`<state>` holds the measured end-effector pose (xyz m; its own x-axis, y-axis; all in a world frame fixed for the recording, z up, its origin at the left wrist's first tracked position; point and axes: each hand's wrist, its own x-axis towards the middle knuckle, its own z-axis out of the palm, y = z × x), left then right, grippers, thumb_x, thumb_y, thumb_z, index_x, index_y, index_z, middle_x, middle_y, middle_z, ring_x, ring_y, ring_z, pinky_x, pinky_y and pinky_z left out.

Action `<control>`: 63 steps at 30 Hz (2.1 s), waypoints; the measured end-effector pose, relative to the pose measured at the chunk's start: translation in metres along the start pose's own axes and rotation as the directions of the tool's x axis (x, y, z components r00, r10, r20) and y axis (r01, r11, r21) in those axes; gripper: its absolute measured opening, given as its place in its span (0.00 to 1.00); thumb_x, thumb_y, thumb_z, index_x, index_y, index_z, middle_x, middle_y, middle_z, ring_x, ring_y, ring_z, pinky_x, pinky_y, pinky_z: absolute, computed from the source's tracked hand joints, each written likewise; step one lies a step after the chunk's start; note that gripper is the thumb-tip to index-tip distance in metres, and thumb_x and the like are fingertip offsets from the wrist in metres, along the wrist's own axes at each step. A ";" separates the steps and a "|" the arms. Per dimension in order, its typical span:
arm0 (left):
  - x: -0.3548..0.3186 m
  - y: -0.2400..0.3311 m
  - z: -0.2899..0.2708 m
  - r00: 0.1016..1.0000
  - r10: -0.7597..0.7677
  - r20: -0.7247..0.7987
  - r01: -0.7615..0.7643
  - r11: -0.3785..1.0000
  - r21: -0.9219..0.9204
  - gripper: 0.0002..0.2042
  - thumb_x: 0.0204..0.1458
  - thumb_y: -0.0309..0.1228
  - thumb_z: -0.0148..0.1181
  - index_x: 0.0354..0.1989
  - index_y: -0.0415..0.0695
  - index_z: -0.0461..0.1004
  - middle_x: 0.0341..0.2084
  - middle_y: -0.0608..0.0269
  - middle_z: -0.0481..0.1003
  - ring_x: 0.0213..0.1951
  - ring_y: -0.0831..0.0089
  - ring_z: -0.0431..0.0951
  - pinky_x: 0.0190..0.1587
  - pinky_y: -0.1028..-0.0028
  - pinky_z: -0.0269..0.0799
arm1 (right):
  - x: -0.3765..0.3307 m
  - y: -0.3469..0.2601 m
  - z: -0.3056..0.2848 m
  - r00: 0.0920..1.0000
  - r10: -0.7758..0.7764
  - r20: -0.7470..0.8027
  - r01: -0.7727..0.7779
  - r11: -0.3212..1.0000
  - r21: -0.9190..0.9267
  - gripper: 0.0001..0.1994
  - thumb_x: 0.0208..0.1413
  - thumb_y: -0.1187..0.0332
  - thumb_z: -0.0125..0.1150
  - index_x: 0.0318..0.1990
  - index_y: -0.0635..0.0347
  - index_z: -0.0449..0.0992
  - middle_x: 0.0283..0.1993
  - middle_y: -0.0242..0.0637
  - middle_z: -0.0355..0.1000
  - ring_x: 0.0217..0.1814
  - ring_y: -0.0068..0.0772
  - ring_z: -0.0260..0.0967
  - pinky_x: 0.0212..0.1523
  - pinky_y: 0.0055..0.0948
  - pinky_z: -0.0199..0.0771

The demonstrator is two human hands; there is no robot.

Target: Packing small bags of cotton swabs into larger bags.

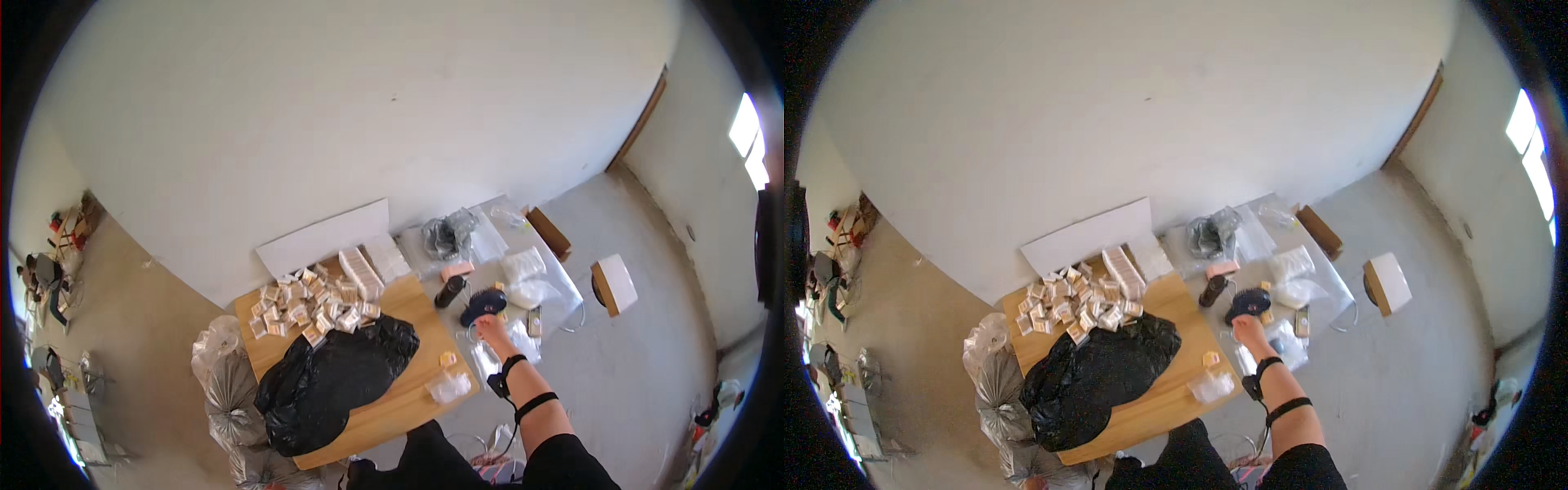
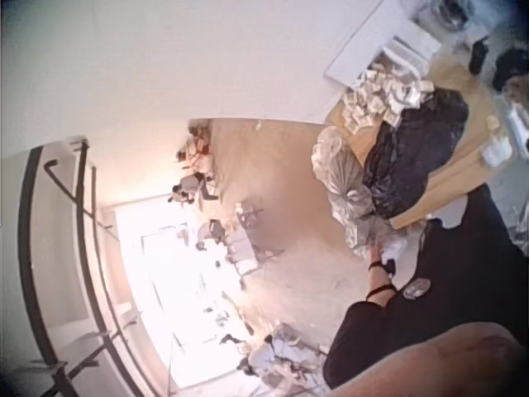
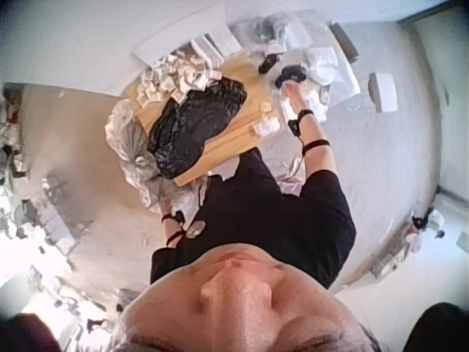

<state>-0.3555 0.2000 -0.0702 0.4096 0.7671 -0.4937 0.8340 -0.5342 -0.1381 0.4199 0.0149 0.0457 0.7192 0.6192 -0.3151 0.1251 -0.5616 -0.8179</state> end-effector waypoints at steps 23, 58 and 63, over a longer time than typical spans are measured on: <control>-0.205 0.218 0.004 0.872 -0.367 0.323 0.465 0.421 -0.779 0.21 0.52 0.42 0.53 0.51 0.45 0.68 0.44 0.57 0.71 0.41 0.66 0.72 0.38 0.66 0.70 | 0.344 -0.047 -0.100 0.876 -0.482 -0.010 0.407 0.749 -0.523 0.27 0.53 0.69 0.54 0.62 0.58 0.58 0.66 0.40 0.52 0.71 0.38 0.41 0.66 0.39 0.43; -0.201 0.242 -0.084 0.598 -0.440 0.670 0.719 -0.075 -0.691 0.25 0.53 0.42 0.53 0.57 0.43 0.63 0.46 0.57 0.72 0.44 0.66 0.75 0.39 0.65 0.71 | 0.372 -0.003 -0.093 0.970 -0.186 -0.156 0.239 0.840 0.488 0.21 0.59 0.65 0.45 0.60 0.55 0.61 0.64 0.32 0.55 0.62 0.27 0.54 0.61 0.29 0.49; -0.163 0.211 -0.094 0.723 -0.427 0.544 0.641 0.118 -0.759 0.25 0.52 0.41 0.54 0.57 0.43 0.63 0.44 0.56 0.73 0.44 0.66 0.75 0.39 0.65 0.71 | 0.239 -0.190 -0.064 0.948 -0.319 0.013 0.198 0.619 0.760 0.15 0.56 0.70 0.46 0.50 0.58 0.73 0.51 0.33 0.69 0.59 0.26 0.59 0.60 0.27 0.52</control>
<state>-0.2121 -0.0043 0.0617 -0.2609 0.5893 -0.7646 0.6415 0.6977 0.3188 0.6112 0.2344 0.1567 0.6330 0.7729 -0.0437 -0.2997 0.1926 -0.9344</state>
